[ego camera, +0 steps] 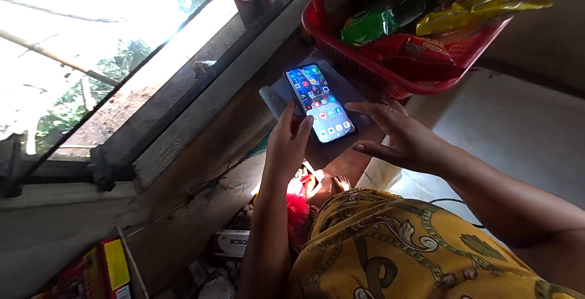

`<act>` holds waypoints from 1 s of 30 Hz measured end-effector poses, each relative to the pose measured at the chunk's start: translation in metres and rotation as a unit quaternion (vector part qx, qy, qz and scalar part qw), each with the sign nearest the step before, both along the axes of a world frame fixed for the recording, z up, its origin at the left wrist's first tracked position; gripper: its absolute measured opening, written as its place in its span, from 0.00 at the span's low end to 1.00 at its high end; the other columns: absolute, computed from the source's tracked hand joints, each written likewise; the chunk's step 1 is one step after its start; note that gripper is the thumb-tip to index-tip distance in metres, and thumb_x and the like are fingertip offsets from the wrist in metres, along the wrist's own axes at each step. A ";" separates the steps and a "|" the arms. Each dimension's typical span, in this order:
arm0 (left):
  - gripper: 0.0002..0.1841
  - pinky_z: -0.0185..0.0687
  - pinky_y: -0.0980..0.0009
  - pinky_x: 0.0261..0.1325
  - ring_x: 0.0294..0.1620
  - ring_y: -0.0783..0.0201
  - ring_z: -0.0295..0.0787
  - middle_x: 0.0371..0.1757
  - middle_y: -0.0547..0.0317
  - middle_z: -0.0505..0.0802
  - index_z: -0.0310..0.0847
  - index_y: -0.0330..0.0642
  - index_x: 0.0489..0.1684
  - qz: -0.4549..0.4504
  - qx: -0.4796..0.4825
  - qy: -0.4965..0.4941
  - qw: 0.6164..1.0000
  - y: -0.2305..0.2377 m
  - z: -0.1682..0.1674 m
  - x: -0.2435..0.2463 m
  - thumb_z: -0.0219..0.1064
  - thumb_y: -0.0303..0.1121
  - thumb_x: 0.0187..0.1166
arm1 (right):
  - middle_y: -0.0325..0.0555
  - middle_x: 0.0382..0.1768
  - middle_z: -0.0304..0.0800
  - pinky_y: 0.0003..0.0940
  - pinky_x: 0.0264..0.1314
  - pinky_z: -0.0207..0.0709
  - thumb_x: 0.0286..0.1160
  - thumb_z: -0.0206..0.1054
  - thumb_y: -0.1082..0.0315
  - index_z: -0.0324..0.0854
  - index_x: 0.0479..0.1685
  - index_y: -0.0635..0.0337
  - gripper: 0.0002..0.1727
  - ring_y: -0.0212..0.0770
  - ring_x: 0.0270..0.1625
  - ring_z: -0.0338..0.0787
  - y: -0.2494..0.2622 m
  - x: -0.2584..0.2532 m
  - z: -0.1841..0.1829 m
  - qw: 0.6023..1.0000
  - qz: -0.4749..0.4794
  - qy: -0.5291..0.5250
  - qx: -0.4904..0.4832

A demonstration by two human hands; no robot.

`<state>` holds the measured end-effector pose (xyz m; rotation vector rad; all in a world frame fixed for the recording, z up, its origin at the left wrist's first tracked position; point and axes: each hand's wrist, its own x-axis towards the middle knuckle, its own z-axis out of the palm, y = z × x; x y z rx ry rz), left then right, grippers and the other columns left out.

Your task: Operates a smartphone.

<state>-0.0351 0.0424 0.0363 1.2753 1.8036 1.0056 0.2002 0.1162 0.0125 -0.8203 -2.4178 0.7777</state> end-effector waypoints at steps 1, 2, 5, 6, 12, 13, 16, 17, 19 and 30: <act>0.29 0.83 0.68 0.55 0.46 0.69 0.87 0.51 0.54 0.90 0.62 0.46 0.89 -0.002 -0.002 -0.025 1.000 0.000 -0.001 -0.003 0.62 0.39 0.89 | 0.47 0.73 0.84 0.71 0.86 0.51 0.79 0.60 0.35 0.69 0.85 0.55 0.42 0.51 0.80 0.78 0.000 0.001 -0.001 1.000 0.000 0.002 -0.004; 0.28 0.83 0.67 0.59 0.51 0.69 0.88 0.55 0.54 0.90 0.63 0.47 0.89 -0.004 0.000 -0.061 0.998 -0.002 -0.002 -0.007 0.62 0.38 0.88 | 0.46 0.74 0.84 0.71 0.88 0.50 0.79 0.60 0.35 0.69 0.85 0.55 0.42 0.51 0.81 0.77 0.000 0.002 -0.001 1.000 0.000 0.006 -0.008; 0.26 0.84 0.66 0.67 0.61 0.66 0.89 0.65 0.54 0.89 0.67 0.46 0.87 -0.005 0.013 -0.192 0.981 -0.014 -0.007 -0.023 0.58 0.31 0.88 | 0.43 0.75 0.84 0.67 0.91 0.46 0.79 0.61 0.36 0.69 0.85 0.55 0.41 0.47 0.84 0.75 -0.001 0.004 0.000 1.000 0.003 0.007 -0.025; 0.25 0.86 0.64 0.66 0.61 0.63 0.90 0.66 0.52 0.89 0.68 0.43 0.85 0.004 0.017 -0.233 0.972 -0.022 -0.009 -0.027 0.55 0.29 0.89 | 0.44 0.75 0.84 0.66 0.92 0.46 0.79 0.61 0.37 0.69 0.85 0.55 0.41 0.48 0.84 0.75 -0.001 0.005 0.000 1.000 0.006 0.008 -0.028; 0.26 0.88 0.62 0.66 0.62 0.62 0.91 0.67 0.52 0.89 0.61 0.35 0.86 0.088 0.114 -0.304 0.942 -0.077 -0.020 -0.032 0.51 0.27 0.87 | 0.43 0.73 0.85 0.50 0.90 0.62 0.83 0.64 0.49 0.78 0.75 0.58 0.29 0.42 0.83 0.77 -0.002 0.019 0.001 0.995 0.039 0.084 0.035; 0.27 0.89 0.63 0.65 0.61 0.63 0.91 0.66 0.54 0.89 0.60 0.35 0.87 0.096 0.129 -0.316 0.935 -0.082 -0.023 -0.029 0.52 0.27 0.87 | 0.45 0.73 0.85 0.44 0.88 0.67 0.83 0.65 0.51 0.79 0.73 0.59 0.27 0.40 0.82 0.77 -0.002 0.021 0.003 0.993 0.049 0.100 0.047; 0.24 0.91 0.64 0.61 0.58 0.63 0.94 0.62 0.55 0.92 0.62 0.34 0.84 0.119 0.164 -0.382 0.901 -0.088 -0.035 -0.017 0.52 0.25 0.88 | 0.46 0.69 0.86 0.30 0.78 0.76 0.84 0.65 0.55 0.81 0.67 0.61 0.22 0.34 0.76 0.81 -0.007 0.021 0.006 0.986 0.077 0.139 0.043; 0.24 0.92 0.63 0.60 0.56 0.63 0.94 0.61 0.55 0.92 0.63 0.35 0.83 0.124 0.169 -0.397 0.893 -0.087 -0.039 -0.014 0.52 0.25 0.88 | 0.45 0.69 0.86 0.29 0.76 0.78 0.85 0.64 0.55 0.81 0.67 0.61 0.22 0.32 0.74 0.82 -0.010 0.019 0.005 0.985 0.088 0.149 0.018; 0.24 0.92 0.63 0.59 0.56 0.63 0.94 0.60 0.55 0.92 0.64 0.36 0.83 0.121 0.170 -0.407 0.889 -0.086 -0.048 -0.008 0.52 0.26 0.88 | 0.43 0.69 0.85 0.29 0.72 0.82 0.87 0.62 0.54 0.75 0.74 0.60 0.25 0.31 0.70 0.85 -0.019 0.013 0.000 0.977 0.121 0.156 -0.084; 0.25 0.86 0.56 0.67 0.67 0.60 0.88 0.70 0.56 0.87 0.59 0.56 0.88 0.133 0.171 -0.572 0.791 -0.077 -0.066 0.024 0.46 0.38 0.92 | 0.50 0.77 0.78 0.32 0.74 0.83 0.87 0.63 0.51 0.64 0.84 0.63 0.34 0.37 0.75 0.84 -0.041 -0.010 -0.011 0.949 0.182 0.143 -0.213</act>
